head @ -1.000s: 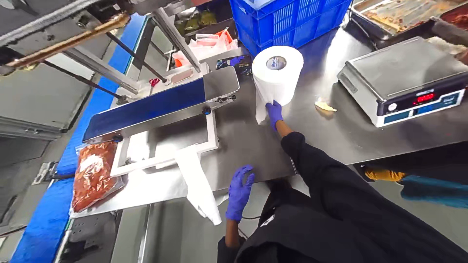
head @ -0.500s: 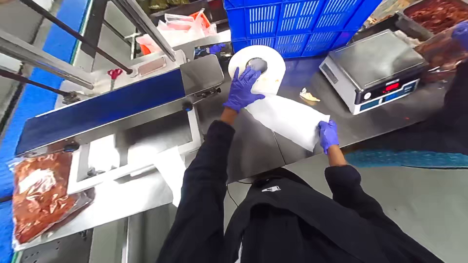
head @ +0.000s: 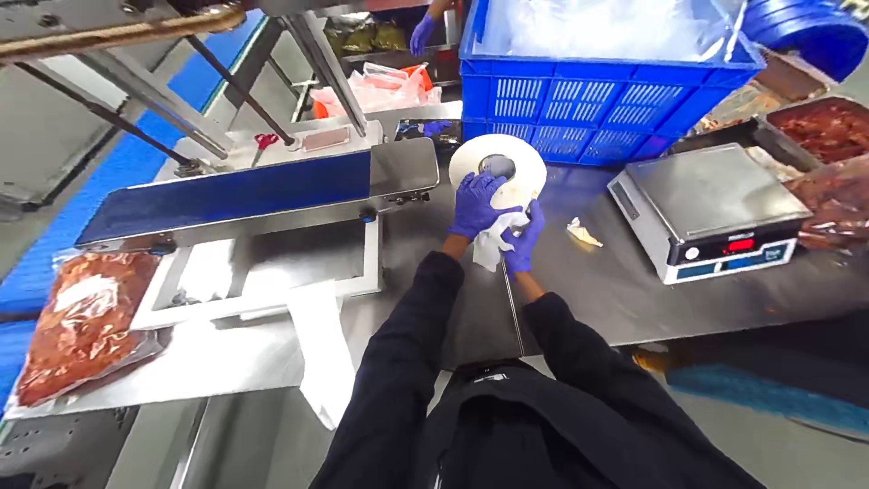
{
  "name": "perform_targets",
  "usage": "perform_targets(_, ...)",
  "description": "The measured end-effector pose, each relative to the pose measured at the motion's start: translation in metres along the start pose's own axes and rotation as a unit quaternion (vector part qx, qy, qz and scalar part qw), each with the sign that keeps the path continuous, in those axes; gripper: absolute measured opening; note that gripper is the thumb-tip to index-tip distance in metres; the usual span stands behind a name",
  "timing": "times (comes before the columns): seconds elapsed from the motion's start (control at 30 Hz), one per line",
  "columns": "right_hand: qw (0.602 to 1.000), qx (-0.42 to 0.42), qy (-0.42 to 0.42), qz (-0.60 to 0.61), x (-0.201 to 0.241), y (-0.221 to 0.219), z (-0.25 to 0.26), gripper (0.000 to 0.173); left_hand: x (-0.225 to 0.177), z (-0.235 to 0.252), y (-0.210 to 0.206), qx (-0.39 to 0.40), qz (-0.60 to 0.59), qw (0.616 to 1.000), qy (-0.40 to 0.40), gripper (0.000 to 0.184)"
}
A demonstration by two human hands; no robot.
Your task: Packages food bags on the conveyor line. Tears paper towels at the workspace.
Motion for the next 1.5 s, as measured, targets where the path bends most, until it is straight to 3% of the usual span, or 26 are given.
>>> perform_targets(0.1,0.999,0.016,-0.03,0.032,0.0,0.007,0.0,0.051,-0.001,0.003,0.0,-0.006,-0.009,1.0,0.003,0.054)
perform_targets(0.17,0.998,0.062,-0.004,0.01,0.0,0.018,0.006,0.034,-0.002,0.003,0.003,0.003,-0.025,1.0,0.003,0.044)
perform_targets(0.2,0.997,0.073,0.019,0.003,0.0,0.021,0.009,0.028,-0.002,0.003,0.005,0.018,-0.022,1.0,0.006,0.051)
perform_targets(0.4,0.99,0.072,0.033,0.118,-0.009,0.03,0.022,0.026,0.014,-0.001,0.031,0.174,-0.006,0.984,-0.046,0.093)
perform_targets(0.5,0.976,0.096,0.078,0.179,-0.01,0.034,0.026,0.023,0.02,-0.003,0.017,0.102,-0.013,0.992,-0.073,0.078)
perform_targets(0.63,0.952,0.138,0.049,0.269,-0.002,0.031,0.029,0.028,0.014,0.001,0.018,0.075,-0.045,0.995,-0.053,0.069)
perform_targets(0.7,0.955,0.159,0.031,0.249,0.001,0.034,0.035,0.032,0.011,-0.001,0.019,0.083,-0.048,0.994,-0.043,0.069)
perform_targets(0.8,0.953,0.24,0.066,0.173,0.002,0.042,0.036,0.022,0.008,0.0,0.015,0.055,-0.048,0.997,-0.036,0.066)
perform_targets(0.9,0.938,0.337,0.071,-0.049,-0.014,0.046,0.005,0.014,0.006,0.002,0.014,0.059,-0.05,0.997,-0.026,0.065)
perform_targets(0.97,0.865,0.454,-0.059,-0.205,-0.029,0.059,-0.019,0.021,0.005,0.001,0.014,0.065,-0.05,0.996,-0.02,0.066)
perform_targets(1.0,0.847,0.466,-0.108,-0.232,-0.044,0.065,-0.03,0.022,0.005,0.001,0.015,0.064,-0.048,0.997,-0.021,0.066)
perform_targets(1.1,0.871,0.405,-0.156,-0.231,-0.066,0.095,-0.042,0.02,0.004,0.002,0.016,0.059,-0.041,0.997,-0.019,0.068)
perform_targets(1.17,0.88,0.382,-0.152,-0.239,-0.071,0.108,-0.045,0.031,0.005,0.0,0.014,0.052,-0.048,0.997,-0.021,0.068)
perform_targets(1.33,0.911,0.25,-0.002,-0.327,-0.064,0.097,-0.042,0.059,0.004,-0.001,0.013,0.039,-0.046,0.998,-0.027,0.07)
perform_targets(1.43,0.89,0.167,-0.031,-0.423,-0.077,0.076,-0.027,0.073,0.003,-0.001,0.014,0.027,-0.04,0.998,-0.033,0.069)
perform_targets(1.5,0.856,0.182,-0.074,-0.479,-0.091,0.064,-0.017,0.091,0.003,-0.002,0.012,0.012,-0.034,0.999,-0.032,0.069)
Point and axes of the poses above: each hand's wrist, its own z-axis towards the middle knuckle, its own y-axis out of the back of the hand, x = y × z, the point moved 1 cm from there along z, towards the middle knuckle, and after that the axes turned 8 degrees about -z, right-handed, at the moved point
